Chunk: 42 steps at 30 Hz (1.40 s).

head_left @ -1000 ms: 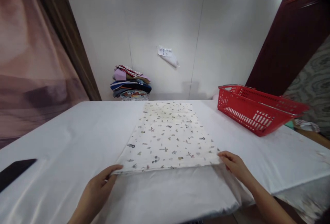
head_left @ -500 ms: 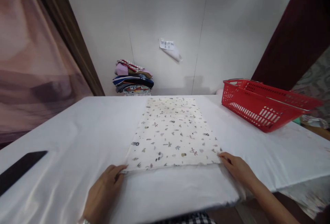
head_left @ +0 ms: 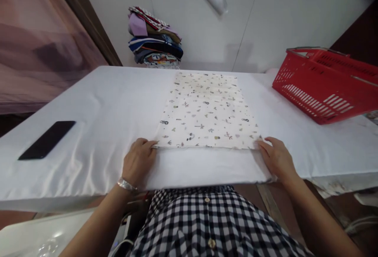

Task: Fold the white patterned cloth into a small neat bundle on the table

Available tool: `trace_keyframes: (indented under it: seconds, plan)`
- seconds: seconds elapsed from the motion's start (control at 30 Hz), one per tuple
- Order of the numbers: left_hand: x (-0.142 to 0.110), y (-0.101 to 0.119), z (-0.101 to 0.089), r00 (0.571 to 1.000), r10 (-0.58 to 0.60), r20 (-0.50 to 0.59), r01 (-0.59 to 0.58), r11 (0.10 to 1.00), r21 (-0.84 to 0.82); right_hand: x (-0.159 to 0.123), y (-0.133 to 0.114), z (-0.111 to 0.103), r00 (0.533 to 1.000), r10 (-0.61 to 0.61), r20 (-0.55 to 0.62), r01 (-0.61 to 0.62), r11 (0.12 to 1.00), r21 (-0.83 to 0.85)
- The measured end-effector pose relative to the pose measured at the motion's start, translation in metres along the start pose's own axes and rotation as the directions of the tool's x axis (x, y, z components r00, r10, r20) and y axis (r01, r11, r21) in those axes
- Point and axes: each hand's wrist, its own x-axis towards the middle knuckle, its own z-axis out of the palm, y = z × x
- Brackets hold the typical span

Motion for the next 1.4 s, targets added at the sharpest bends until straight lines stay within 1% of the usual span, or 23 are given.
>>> trace_keyframes:
  seconds: [0.07,0.13,0.17,0.27,0.33,0.4,0.53,0.63,0.83,0.93,1.03,1.13,1.2,1.3,1.4]
  plan:
    - [0.002,0.004,0.004,0.991,0.119,-0.058,-0.115,0.991,0.065,0.004,-0.014,0.002,0.98,-0.169,-0.101,0.173,0.984,0.036]
    - [0.007,0.014,0.01,0.965,0.246,-0.086,-0.24,0.968,0.075,0.011,-0.032,0.005,0.943,-0.305,-0.133,0.319,0.942,0.106]
    - [0.009,0.021,0.013,0.947,0.31,-0.081,-0.306,0.95,0.061,0.016,-0.041,0.008,0.926,-0.354,-0.133,0.371,0.918,0.139]
    - [0.019,0.045,0.02,0.879,0.475,-0.049,-0.475,0.88,-0.001,0.03,-0.066,0.017,0.885,-0.456,-0.089,0.465,0.862,0.201]
    - [0.025,0.058,0.023,0.84,0.542,-0.03,-0.543,0.839,-0.023,0.04,-0.077,0.024,0.865,-0.498,-0.052,0.497,0.839,0.221]
    - [0.03,0.067,0.025,0.814,0.581,-0.016,-0.581,0.813,-0.023,0.047,-0.083,0.03,0.853,-0.52,-0.03,0.512,0.825,0.239]
    - [0.037,0.074,0.028,0.788,0.615,0.006,-0.615,0.788,-0.02,0.053,-0.085,0.034,0.845,-0.534,-0.017,0.522,0.819,0.239]
    - [0.04,0.073,0.031,0.783,0.622,0.003,-0.622,0.783,-0.015,0.051,-0.084,0.033,0.847,-0.532,-0.02,0.523,0.824,0.218]
    - [0.042,0.07,0.035,0.789,0.606,-0.098,-0.608,0.794,0.007,0.049,-0.082,0.032,0.873,-0.48,-0.081,0.487,0.861,0.149]
    - [0.043,0.07,0.036,0.789,0.611,-0.058,-0.61,0.791,0.043,0.051,-0.082,0.035,0.874,-0.48,-0.075,0.486,0.866,0.119]
    - [0.043,0.07,0.039,0.791,0.612,-0.002,-0.612,0.79,0.032,0.053,-0.084,0.037,0.852,-0.523,-0.017,0.521,0.846,0.114]
    - [0.042,0.07,0.043,0.79,0.613,-0.013,-0.612,0.79,0.044,0.053,-0.086,0.037,0.855,-0.519,-0.001,0.517,0.85,0.1]
    - [0.041,0.069,0.045,0.776,0.628,-0.048,-0.624,0.777,0.083,0.053,-0.088,0.037,0.857,-0.516,-0.008,0.515,0.854,0.079]
    - [0.041,0.068,0.047,0.737,0.665,-0.119,-0.652,0.746,0.134,0.052,-0.09,0.038,0.848,-0.53,-0.014,0.53,0.847,0.049]
    - [0.044,0.068,0.045,0.706,0.681,-0.196,-0.663,0.732,0.155,0.055,-0.09,0.038,0.834,-0.552,-0.006,0.552,0.834,0.011]
